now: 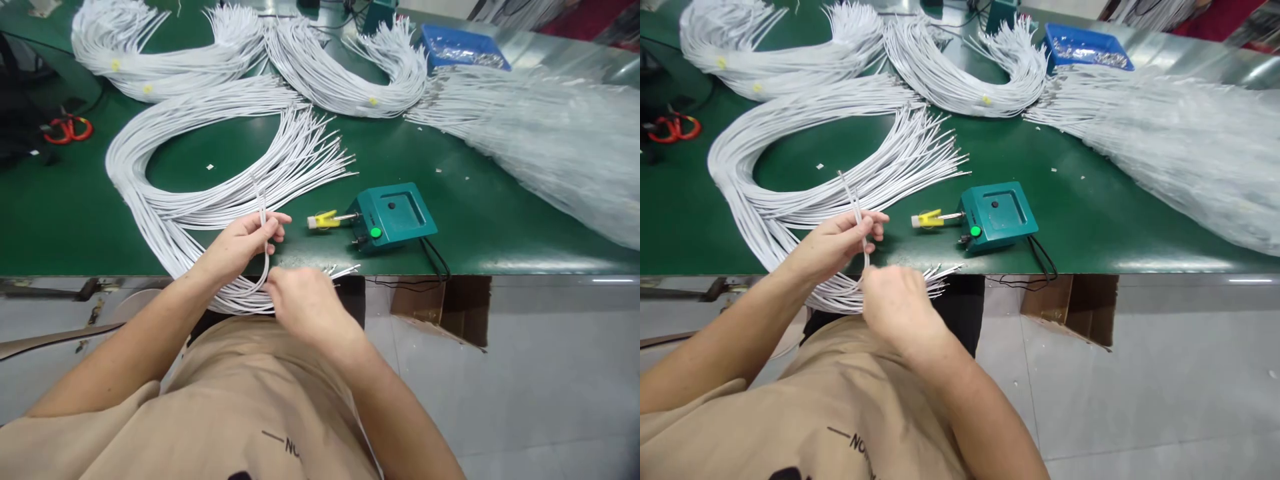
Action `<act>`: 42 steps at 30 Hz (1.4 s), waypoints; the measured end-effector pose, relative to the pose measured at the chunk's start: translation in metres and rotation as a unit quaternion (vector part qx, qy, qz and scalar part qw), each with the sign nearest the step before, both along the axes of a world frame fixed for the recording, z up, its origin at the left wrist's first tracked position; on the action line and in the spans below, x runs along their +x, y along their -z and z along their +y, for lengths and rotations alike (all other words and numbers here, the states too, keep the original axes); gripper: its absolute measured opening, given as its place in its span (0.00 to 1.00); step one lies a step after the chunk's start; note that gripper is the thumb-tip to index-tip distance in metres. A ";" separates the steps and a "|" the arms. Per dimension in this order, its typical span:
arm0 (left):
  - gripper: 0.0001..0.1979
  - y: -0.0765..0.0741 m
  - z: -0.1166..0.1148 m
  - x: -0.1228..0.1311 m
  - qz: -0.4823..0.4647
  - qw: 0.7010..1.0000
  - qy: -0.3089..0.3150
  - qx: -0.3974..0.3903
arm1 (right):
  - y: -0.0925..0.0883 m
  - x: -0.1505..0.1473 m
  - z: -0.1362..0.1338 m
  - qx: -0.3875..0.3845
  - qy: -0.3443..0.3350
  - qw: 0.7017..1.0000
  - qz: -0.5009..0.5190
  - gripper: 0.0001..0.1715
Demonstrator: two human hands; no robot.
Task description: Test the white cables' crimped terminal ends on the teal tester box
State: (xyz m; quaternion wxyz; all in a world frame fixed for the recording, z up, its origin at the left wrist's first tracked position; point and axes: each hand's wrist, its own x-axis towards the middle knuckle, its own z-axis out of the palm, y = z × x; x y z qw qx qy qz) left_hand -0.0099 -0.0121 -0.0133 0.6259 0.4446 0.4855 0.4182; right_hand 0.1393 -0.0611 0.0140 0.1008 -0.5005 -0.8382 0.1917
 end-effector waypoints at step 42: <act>0.18 -0.022 -0.026 0.010 -0.020 0.996 0.037 0.074 | 0.000 0.015 0.035 -0.195 0.142 0.794 0.557 0.08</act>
